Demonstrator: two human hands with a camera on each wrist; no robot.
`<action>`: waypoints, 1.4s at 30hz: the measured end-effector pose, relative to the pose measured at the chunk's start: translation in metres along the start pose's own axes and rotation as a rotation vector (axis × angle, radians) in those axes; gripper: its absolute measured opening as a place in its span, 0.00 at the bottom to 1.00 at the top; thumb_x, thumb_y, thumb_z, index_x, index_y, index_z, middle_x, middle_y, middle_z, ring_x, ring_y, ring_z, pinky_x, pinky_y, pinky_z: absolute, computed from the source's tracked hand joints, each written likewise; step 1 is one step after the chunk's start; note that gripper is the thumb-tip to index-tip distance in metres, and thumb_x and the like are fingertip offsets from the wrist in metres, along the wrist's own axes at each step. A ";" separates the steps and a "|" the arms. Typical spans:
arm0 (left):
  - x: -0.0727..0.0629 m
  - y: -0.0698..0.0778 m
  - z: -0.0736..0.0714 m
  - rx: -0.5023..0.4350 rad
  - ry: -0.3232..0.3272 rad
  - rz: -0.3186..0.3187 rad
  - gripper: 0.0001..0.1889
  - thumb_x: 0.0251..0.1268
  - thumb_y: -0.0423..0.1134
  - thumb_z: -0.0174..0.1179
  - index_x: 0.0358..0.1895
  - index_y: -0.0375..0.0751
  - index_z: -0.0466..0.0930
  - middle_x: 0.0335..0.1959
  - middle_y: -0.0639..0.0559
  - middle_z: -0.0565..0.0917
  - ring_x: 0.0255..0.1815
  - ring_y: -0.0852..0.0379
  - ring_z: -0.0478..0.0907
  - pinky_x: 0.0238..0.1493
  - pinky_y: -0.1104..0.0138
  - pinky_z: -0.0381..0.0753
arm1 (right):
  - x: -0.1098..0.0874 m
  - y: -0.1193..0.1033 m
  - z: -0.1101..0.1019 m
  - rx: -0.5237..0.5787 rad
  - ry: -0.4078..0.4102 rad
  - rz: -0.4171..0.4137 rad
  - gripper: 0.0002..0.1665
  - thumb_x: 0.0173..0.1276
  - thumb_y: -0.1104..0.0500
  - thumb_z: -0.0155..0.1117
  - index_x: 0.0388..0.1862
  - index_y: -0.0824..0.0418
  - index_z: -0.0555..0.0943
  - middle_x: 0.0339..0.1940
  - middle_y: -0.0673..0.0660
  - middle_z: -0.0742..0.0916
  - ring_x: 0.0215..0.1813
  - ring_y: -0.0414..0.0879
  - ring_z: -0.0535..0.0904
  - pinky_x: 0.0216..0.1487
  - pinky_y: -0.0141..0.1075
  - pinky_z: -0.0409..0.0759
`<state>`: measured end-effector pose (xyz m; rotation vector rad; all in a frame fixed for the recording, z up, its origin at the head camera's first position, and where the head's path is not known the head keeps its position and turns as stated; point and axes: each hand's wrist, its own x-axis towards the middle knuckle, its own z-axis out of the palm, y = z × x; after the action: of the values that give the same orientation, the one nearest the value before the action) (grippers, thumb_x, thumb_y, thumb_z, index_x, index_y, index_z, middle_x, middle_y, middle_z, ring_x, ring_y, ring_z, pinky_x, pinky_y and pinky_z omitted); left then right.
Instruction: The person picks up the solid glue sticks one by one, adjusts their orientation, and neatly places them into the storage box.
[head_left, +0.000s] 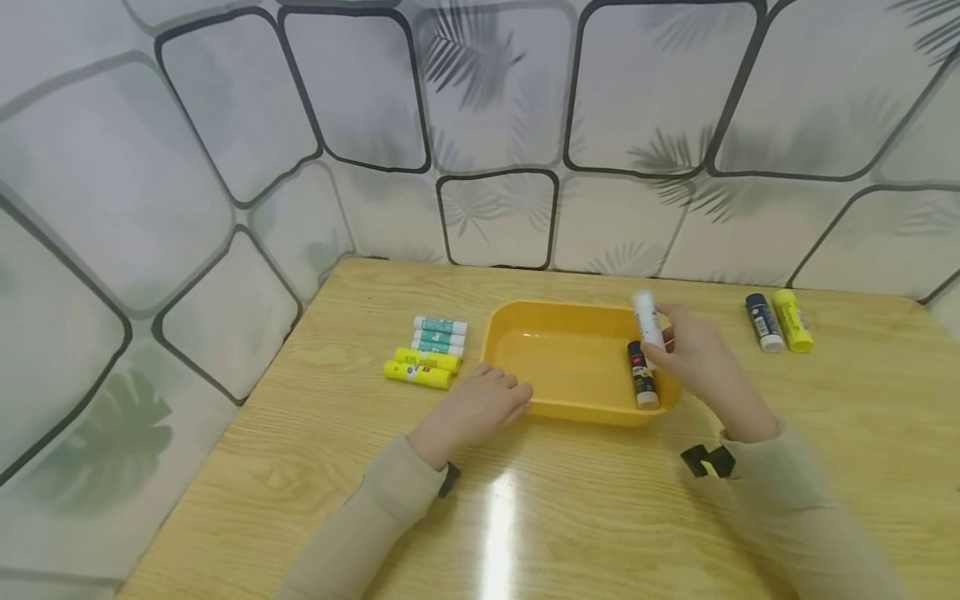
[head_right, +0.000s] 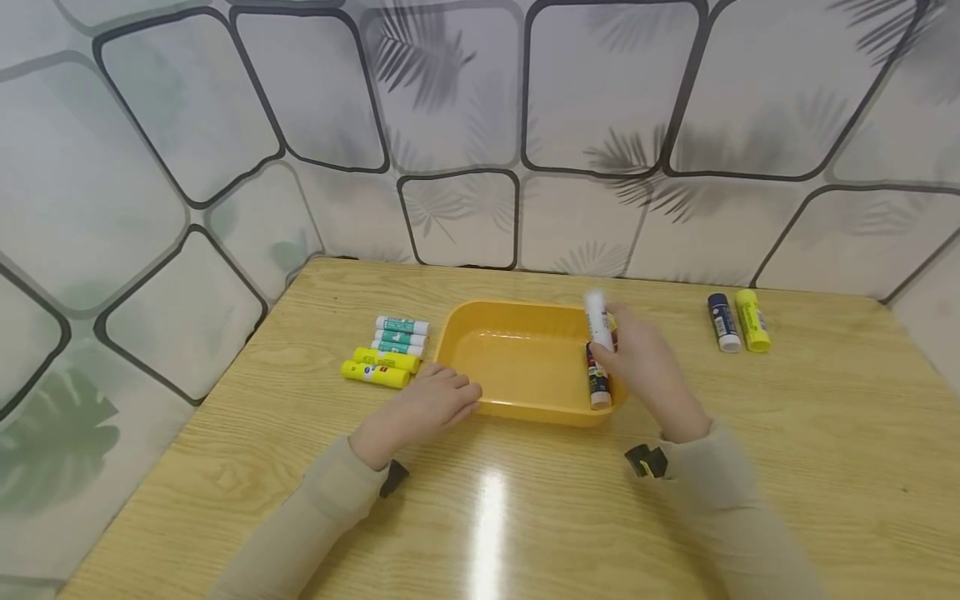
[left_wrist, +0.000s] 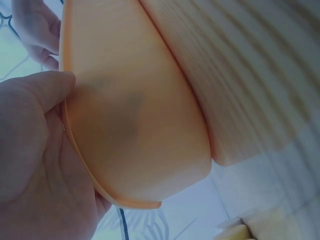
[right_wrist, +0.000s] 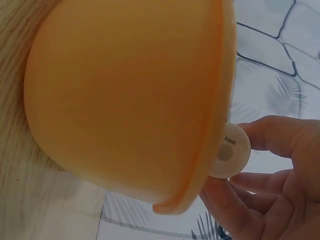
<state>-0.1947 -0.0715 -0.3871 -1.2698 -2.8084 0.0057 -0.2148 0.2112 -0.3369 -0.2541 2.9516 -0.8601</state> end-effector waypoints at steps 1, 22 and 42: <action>0.000 0.000 0.000 -0.001 -0.002 -0.001 0.10 0.69 0.46 0.40 0.36 0.49 0.71 0.26 0.58 0.72 0.28 0.60 0.66 0.39 0.67 0.62 | 0.000 -0.001 0.002 0.004 -0.011 -0.002 0.37 0.62 0.59 0.56 0.64 0.72 0.53 0.40 0.71 0.78 0.37 0.56 0.77 0.28 0.39 0.75; -0.002 0.002 -0.003 -0.006 -0.007 -0.008 0.10 0.69 0.46 0.41 0.36 0.49 0.71 0.26 0.57 0.73 0.29 0.59 0.66 0.39 0.66 0.63 | 0.006 -0.005 0.043 -0.144 -0.120 -0.045 0.28 0.63 0.60 0.51 0.58 0.71 0.59 0.26 0.59 0.77 0.22 0.46 0.73 0.19 0.36 0.71; -0.002 0.001 -0.002 -0.009 0.003 -0.006 0.11 0.69 0.46 0.40 0.36 0.49 0.71 0.25 0.58 0.72 0.28 0.60 0.65 0.40 0.67 0.63 | 0.011 -0.008 0.055 -0.282 -0.132 -0.114 0.22 0.54 0.64 0.55 0.47 0.73 0.67 0.24 0.58 0.75 0.24 0.49 0.70 0.23 0.40 0.69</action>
<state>-0.1923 -0.0724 -0.3857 -1.2623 -2.8123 -0.0089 -0.2190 0.1729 -0.3791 -0.4768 2.9479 -0.4140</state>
